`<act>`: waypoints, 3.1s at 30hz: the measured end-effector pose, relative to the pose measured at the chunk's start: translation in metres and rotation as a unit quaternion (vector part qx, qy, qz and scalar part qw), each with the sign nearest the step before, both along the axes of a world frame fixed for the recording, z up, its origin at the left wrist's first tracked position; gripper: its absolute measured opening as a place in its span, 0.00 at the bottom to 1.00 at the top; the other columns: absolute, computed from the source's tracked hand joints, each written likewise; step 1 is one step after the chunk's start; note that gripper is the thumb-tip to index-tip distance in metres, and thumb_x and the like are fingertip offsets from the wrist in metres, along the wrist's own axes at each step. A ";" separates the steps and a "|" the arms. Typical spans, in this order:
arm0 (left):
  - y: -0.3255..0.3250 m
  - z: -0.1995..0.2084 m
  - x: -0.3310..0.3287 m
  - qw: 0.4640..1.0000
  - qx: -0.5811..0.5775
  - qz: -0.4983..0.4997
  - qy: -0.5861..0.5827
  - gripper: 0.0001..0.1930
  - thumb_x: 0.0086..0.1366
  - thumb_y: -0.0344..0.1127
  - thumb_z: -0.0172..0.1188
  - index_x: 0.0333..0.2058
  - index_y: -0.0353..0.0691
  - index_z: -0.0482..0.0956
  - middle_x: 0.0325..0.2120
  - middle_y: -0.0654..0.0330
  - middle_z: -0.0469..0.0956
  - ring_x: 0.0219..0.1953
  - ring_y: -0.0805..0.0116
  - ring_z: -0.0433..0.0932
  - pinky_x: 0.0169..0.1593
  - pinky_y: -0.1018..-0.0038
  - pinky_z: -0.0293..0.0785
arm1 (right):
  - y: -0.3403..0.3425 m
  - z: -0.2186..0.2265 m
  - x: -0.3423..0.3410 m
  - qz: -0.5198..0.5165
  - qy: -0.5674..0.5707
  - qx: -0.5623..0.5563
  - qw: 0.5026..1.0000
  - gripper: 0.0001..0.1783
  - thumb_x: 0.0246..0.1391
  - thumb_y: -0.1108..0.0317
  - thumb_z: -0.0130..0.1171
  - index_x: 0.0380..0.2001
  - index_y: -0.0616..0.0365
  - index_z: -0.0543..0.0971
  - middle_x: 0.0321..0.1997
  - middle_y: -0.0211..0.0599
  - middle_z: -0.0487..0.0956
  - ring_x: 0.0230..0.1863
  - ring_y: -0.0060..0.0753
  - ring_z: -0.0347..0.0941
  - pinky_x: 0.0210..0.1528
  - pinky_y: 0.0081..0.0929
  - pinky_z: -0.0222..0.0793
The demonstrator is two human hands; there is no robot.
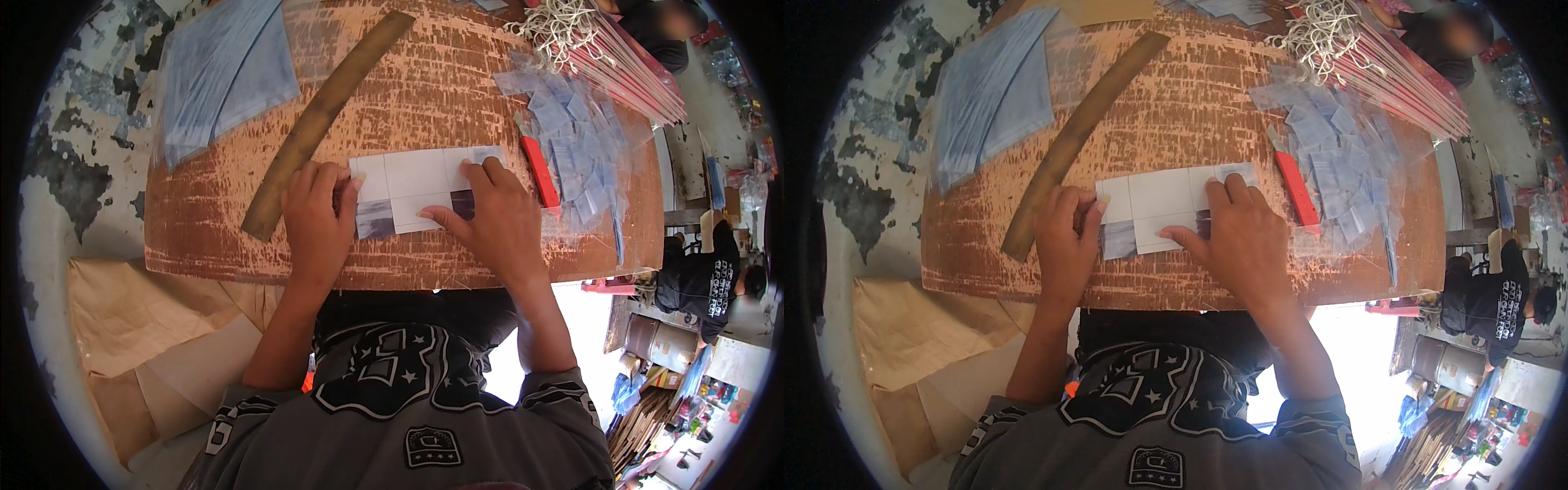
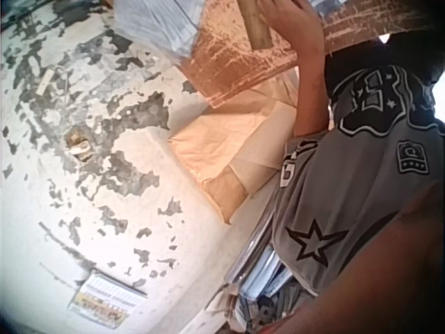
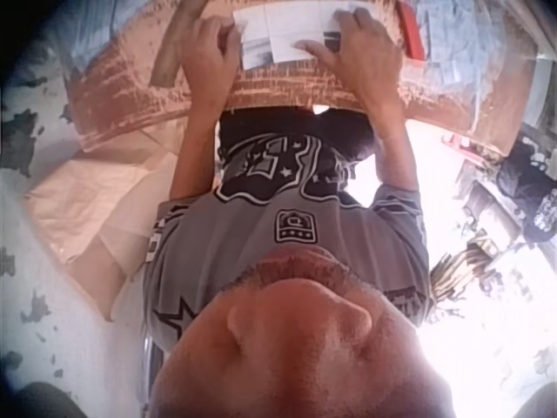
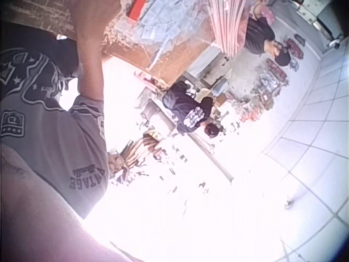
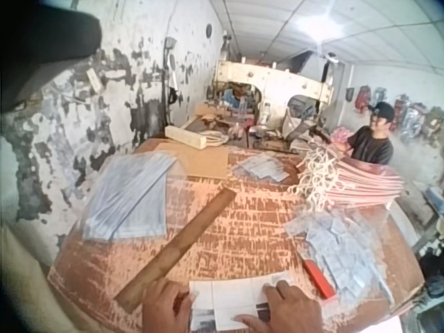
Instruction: The person cuts a stack of white rectangular sheets using a red utility knife and a wooden ruler on a wooden table. They align the ruler, slice the material, and then fold the cut pieces. The person repeats this process for multiple sheets, handling them one at a time.
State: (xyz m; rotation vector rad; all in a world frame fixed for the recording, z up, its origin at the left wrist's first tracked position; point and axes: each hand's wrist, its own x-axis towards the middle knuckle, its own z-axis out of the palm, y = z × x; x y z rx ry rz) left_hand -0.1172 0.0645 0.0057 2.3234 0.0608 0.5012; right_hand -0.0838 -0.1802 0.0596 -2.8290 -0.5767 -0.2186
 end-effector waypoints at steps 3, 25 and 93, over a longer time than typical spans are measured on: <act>-0.001 -0.001 0.001 1.000 -0.017 0.001 -0.006 0.06 0.70 0.32 0.71 0.40 0.40 0.82 0.36 0.59 0.79 0.43 0.54 0.79 0.51 0.57 0.67 | 0.000 -0.003 -0.003 -0.006 0.011 -0.005 1.000 0.43 0.53 0.33 0.76 0.53 0.63 0.81 0.44 0.41 0.78 0.46 0.47 0.83 0.39 0.43 0.81; 0.000 -0.007 0.001 1.000 -0.029 -0.004 -0.011 0.08 0.69 0.30 0.71 0.40 0.38 0.80 0.36 0.57 0.79 0.42 0.53 0.79 0.51 0.58 0.67 | -0.005 -0.029 -0.007 -0.009 -0.023 0.070 0.997 0.48 0.51 0.34 0.77 0.61 0.63 0.78 0.47 0.44 0.77 0.47 0.51 0.80 0.44 0.46 0.80; 0.000 0.002 0.000 1.000 0.015 -0.019 -0.016 0.09 0.72 0.33 0.69 0.49 0.44 0.86 0.36 0.62 0.80 0.42 0.59 0.79 0.51 0.60 0.66 | -0.005 -0.030 -0.008 -0.012 -0.024 0.045 0.999 0.49 0.51 0.32 0.76 0.62 0.63 0.77 0.46 0.41 0.76 0.47 0.48 0.79 0.42 0.44 0.81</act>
